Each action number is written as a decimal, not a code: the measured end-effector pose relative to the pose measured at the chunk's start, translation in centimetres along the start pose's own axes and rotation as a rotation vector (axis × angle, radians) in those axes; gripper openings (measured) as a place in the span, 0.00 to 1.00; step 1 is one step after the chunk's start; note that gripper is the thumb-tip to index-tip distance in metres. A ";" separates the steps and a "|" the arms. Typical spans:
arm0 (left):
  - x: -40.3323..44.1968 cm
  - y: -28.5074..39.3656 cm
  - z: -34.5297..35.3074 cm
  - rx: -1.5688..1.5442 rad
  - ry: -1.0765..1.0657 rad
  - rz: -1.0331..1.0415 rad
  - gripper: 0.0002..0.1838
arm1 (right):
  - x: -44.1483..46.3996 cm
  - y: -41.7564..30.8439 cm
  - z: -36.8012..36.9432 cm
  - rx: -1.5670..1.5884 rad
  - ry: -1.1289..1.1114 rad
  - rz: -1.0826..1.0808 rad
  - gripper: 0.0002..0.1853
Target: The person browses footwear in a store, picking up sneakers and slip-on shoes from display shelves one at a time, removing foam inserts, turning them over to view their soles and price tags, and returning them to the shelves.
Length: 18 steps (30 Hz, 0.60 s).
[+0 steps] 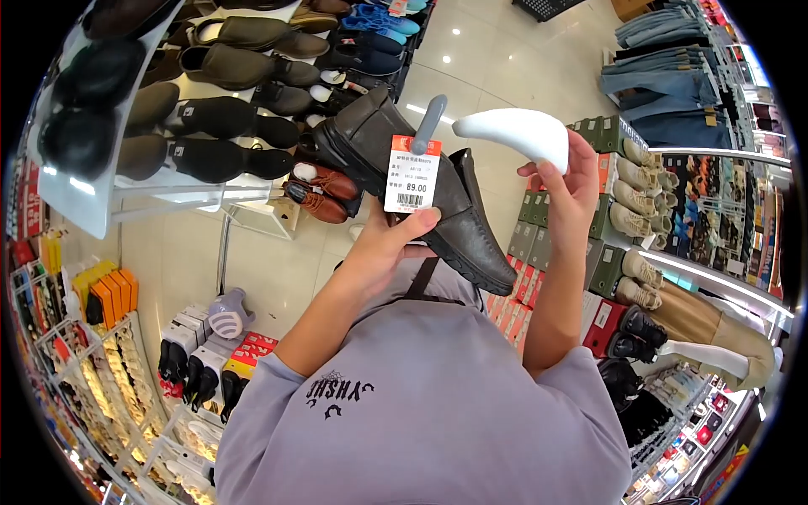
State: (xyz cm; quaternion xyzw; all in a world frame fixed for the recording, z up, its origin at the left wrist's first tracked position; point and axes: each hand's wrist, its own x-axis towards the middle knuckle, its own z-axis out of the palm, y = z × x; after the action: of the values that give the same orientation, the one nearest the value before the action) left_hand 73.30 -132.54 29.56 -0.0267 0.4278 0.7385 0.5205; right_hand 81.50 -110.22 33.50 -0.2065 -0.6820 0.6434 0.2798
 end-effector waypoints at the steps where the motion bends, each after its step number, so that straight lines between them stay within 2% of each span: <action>1: 0.4 0.0 0.4 0.003 -0.003 -0.006 0.41 | 0.1 0.1 -0.6 -0.007 0.012 0.001 0.25; 9: 4.3 -1.0 4.2 0.117 0.021 -0.051 0.47 | 3.6 0.9 -4.9 -0.006 0.036 0.016 0.25; 11: 5.6 -1.1 6.0 0.125 0.024 -0.039 0.47 | 5.1 1.2 -6.6 0.018 -0.022 0.009 0.26; 18: 11.3 -2.0 12.9 0.194 0.008 -0.065 0.45 | 10.6 0.8 -13.7 0.041 0.016 -0.054 0.27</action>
State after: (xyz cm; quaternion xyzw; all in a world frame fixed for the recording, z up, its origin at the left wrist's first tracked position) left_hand 74.94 -115.44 31.08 0.0070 0.4981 0.6765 0.5424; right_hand 82.31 -92.92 34.11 -0.1874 -0.6718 0.6476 0.3069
